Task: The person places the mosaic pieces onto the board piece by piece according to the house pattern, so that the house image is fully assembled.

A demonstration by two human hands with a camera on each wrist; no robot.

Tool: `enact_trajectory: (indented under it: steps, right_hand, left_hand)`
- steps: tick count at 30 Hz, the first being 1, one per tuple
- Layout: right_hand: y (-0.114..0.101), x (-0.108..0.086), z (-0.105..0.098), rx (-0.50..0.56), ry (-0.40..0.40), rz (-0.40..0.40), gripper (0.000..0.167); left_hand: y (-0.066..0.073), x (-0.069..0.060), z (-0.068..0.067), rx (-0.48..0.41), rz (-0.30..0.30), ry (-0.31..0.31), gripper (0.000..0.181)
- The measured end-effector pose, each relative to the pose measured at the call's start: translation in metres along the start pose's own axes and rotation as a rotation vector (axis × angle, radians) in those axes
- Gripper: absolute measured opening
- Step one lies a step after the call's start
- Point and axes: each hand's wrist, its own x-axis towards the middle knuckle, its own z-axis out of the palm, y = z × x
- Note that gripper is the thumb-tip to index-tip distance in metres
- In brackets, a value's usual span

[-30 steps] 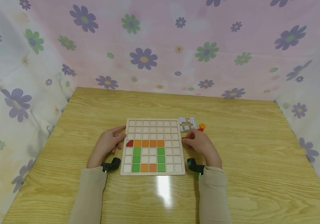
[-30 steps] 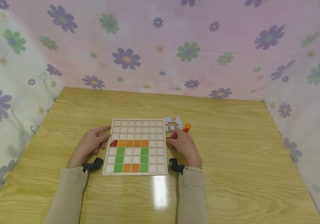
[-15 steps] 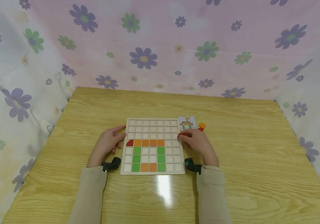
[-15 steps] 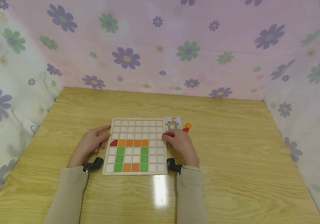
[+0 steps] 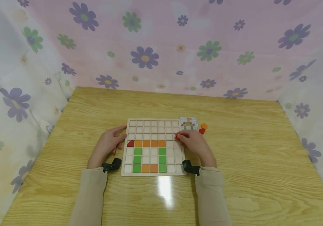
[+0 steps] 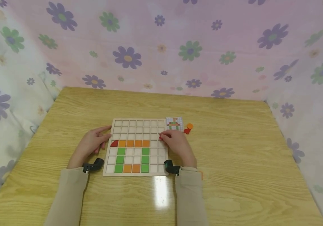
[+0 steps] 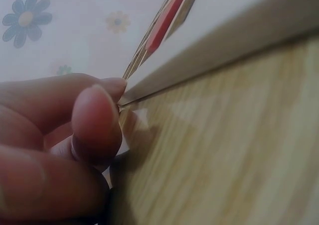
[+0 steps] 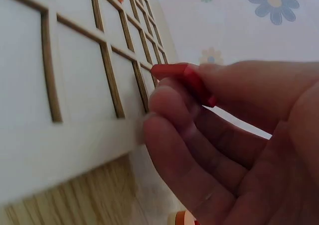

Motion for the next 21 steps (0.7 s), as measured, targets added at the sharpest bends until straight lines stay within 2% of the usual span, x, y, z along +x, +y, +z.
enact_trajectory:
  steps: [8,13,21]
  right_hand:
    - [-0.007,0.002,0.004,0.001,-0.009,-0.041,0.023]
    - [-0.011,0.003,0.009,-0.044,-0.005,-0.072,0.016]
    - [-0.018,0.005,0.019,-0.054,0.004,-0.067,0.01]
  left_hand:
    - [0.001,0.0,-0.001,-0.015,0.008,-0.001,0.045]
    - [0.0,0.0,-0.001,-0.011,0.009,0.005,0.045]
    - [0.0,0.0,-0.001,-0.018,0.008,0.0,0.045]
